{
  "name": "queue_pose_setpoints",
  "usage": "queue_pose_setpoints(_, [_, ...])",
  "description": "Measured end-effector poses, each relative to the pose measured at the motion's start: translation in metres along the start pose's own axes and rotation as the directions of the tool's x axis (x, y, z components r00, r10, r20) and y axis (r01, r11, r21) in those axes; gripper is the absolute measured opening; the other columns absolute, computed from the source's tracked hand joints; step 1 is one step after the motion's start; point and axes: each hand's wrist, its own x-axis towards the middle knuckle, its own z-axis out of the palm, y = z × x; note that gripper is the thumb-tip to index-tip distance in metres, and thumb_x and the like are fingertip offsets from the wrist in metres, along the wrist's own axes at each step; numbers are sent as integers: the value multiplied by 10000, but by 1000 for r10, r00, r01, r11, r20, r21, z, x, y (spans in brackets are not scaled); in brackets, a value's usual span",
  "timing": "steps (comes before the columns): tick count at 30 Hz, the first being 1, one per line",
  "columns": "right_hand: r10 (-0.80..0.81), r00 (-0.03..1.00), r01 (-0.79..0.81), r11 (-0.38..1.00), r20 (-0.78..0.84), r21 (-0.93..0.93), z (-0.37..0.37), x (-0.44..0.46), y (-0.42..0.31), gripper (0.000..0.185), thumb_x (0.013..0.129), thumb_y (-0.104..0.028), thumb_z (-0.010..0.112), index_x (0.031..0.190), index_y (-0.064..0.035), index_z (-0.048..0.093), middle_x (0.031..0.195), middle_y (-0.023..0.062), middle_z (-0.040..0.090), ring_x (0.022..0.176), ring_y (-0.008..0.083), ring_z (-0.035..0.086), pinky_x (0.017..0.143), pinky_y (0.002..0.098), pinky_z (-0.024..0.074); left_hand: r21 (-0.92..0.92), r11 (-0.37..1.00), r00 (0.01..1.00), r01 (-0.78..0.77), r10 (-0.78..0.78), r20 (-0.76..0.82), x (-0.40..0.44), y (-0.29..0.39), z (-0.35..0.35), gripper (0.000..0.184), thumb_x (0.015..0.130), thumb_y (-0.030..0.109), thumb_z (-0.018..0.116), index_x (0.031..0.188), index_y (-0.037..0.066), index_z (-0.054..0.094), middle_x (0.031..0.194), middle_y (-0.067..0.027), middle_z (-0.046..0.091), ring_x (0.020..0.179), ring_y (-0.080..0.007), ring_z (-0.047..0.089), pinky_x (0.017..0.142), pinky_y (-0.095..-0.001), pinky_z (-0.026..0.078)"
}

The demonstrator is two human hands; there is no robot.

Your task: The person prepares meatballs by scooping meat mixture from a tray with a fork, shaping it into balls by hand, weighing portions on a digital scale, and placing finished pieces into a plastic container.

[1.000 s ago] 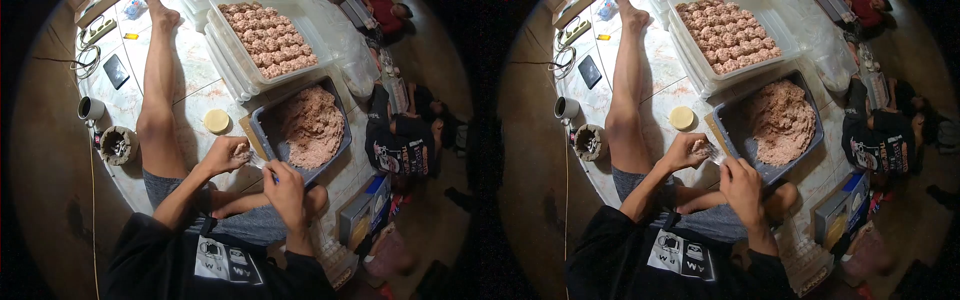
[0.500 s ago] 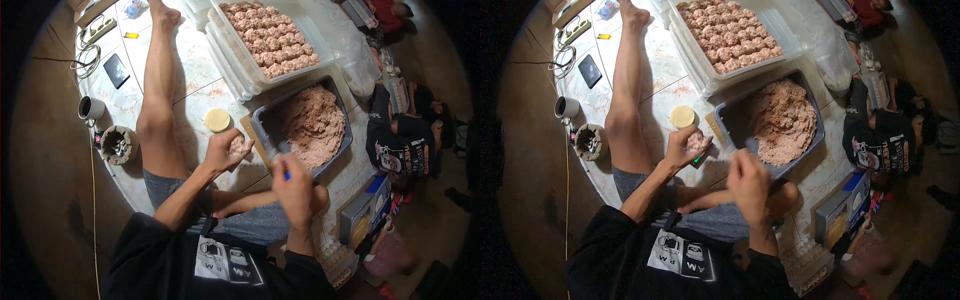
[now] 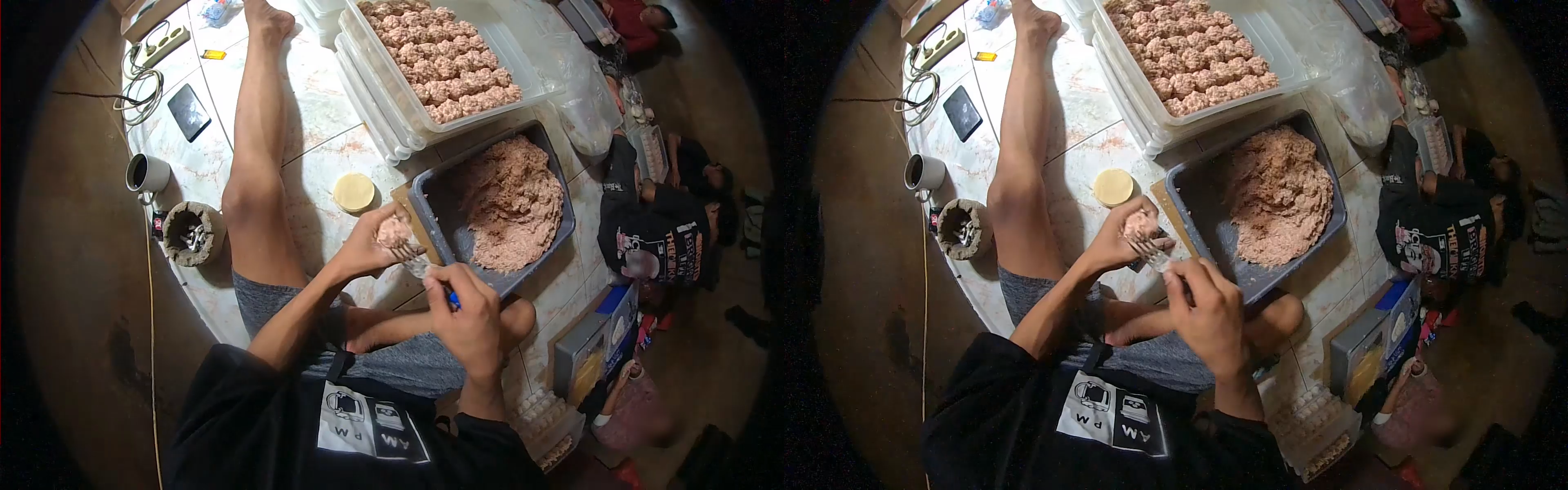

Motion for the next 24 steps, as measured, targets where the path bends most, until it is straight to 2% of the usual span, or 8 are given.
queue_pose_setpoints(4, [88,987,-66,984,133,-165,18,4,13,75,987,-70,699,1013,-4,675,959,190,720,870,427,722,752,466,564,295,950,990,-107,74,121,-7,-6,-9,220,796,-9,822,855,12,610,750,8,588,712,-52,546,623,-273,479])
queue_pose_setpoints(8, [78,993,-85,993,-84,-82,15,-1,-4,74,997,-84,684,1018,-14,669,977,200,722,909,436,723,771,478,567,538,801,958,-263,281,50,-11,-14,-8,168,756,-2,785,898,14,697,729,-101,596,636,-221,623,609,-336,488])
queue_pose_setpoints(9, [87,996,-87,987,-9,-132,20,-1,-5,73,1000,-83,685,1013,-14,667,953,201,721,897,436,725,765,471,568,520,786,928,-334,370,36,-9,-10,-6,212,792,96,843,892,37,666,787,-127,643,642,-344,662,610,-420,521])
queue_pose_setpoints(16, [184,982,-183,983,47,-18,19,-2,-12,106,1030,-110,675,1039,-6,660,932,225,725,875,409,745,755,443,572,756,568,801,-325,591,-99,-12,6,5,306,835,170,895,1092,66,767,716,-78,595,569,-250,638,518,-395,499])
queue_pose_setpoints(17, [110,990,-110,994,86,-10,29,-5,-10,109,1041,-118,674,1046,-9,665,907,214,722,832,324,763,729,404,575,755,579,779,-307,609,-151,-11,7,9,288,830,174,907,1076,75,794,696,-72,585,545,-223,613,499,-387,482])
queue_pose_setpoints(20, [225,970,-229,972,89,47,12,-6,-5,122,1046,-158,652,1033,-37,649,948,237,726,907,457,736,745,493,572,720,603,766,-345,623,-154,-7,-6,-2,238,833,172,908,1009,70,786,676,-77,557,527,-243,582,496,-389,481])
queue_pose_setpoints(21, [276,961,-274,958,-16,85,3,-3,-9,111,1027,-129,684,1035,-20,664,960,227,739,900,418,757,740,463,581,696,645,809,-316,567,-157,-9,-6,-6,233,816,133,926,965,24,784,727,-43,647,601,-146,631,551,-326,503])
queue_pose_setpoints(24, [257,957,-240,962,-136,127,-13,-1,-2,110,990,-108,736,1044,-23,693,962,212,750,857,375,768,720,423,585,287,949,973,134,-71,-217,-4,0,-5,217,846,123,916,921,2,752,774,6,691,697,-74,644,611,-283,510])
